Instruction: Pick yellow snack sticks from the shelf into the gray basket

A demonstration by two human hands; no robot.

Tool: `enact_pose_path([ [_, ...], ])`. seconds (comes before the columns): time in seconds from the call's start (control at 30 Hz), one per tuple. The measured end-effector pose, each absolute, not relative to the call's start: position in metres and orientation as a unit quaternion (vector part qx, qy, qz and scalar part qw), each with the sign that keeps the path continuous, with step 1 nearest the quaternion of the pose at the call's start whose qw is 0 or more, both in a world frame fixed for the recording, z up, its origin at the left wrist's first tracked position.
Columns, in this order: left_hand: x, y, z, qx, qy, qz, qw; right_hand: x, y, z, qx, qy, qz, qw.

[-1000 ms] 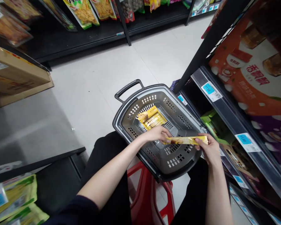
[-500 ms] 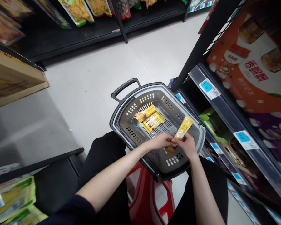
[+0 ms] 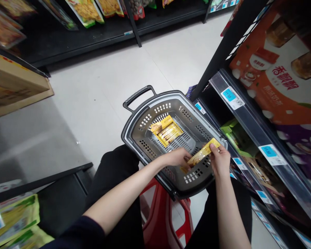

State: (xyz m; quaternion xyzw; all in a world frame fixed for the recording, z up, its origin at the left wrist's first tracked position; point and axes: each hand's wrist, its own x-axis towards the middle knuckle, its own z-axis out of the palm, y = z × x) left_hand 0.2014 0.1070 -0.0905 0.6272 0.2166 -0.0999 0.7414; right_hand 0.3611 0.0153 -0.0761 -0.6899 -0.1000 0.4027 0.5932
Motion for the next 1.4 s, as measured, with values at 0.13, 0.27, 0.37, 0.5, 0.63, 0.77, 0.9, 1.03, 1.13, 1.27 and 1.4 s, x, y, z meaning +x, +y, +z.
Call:
enact_pose_path([
  [0.13,0.201,0.108,-0.093,0.634,0.219,-0.105,0.735,0.368,0.015,-0.075,-0.675,-0.071,0.357,0.642],
  [0.27,0.201,0.108,-0.09,0.601,0.22,-0.108,0.76,0.372,0.014,-0.075,-0.652,-0.047,0.352,0.67],
  [0.37,0.2,0.105,-0.085,0.449,0.191,-0.125,0.864,0.376,0.013,-0.073,-0.602,-0.036,0.374,0.705],
  [0.5,0.2,0.102,-0.085,0.337,0.198,-0.131,0.911,0.38,0.012,-0.069,-0.525,-0.031,0.436,0.73],
  [0.63,0.202,0.104,-0.091,0.447,0.268,-0.094,0.848,0.375,0.013,-0.065,-0.53,-0.05,0.468,0.706],
  [0.77,0.203,0.109,-0.093,0.513,0.293,-0.048,0.805,0.371,0.014,-0.064,-0.546,-0.052,0.457,0.7],
  [0.9,0.204,0.111,-0.092,0.572,0.292,-0.04,0.765,0.37,0.014,-0.068,-0.619,-0.061,0.381,0.685],
  [1.03,0.203,0.111,-0.092,0.616,0.272,-0.038,0.738,0.371,0.014,-0.072,-0.671,-0.061,0.317,0.668],
  [1.13,0.203,0.11,-0.093,0.59,0.262,-0.046,0.762,0.372,0.013,-0.073,-0.694,-0.053,0.292,0.655],
  [1.27,0.202,0.11,-0.095,0.55,0.266,-0.059,0.79,0.372,0.013,-0.073,-0.709,-0.059,0.277,0.646],
  [1.4,0.201,0.11,-0.096,0.523,0.256,-0.069,0.81,0.372,0.013,-0.073,-0.706,-0.053,0.275,0.651],
])
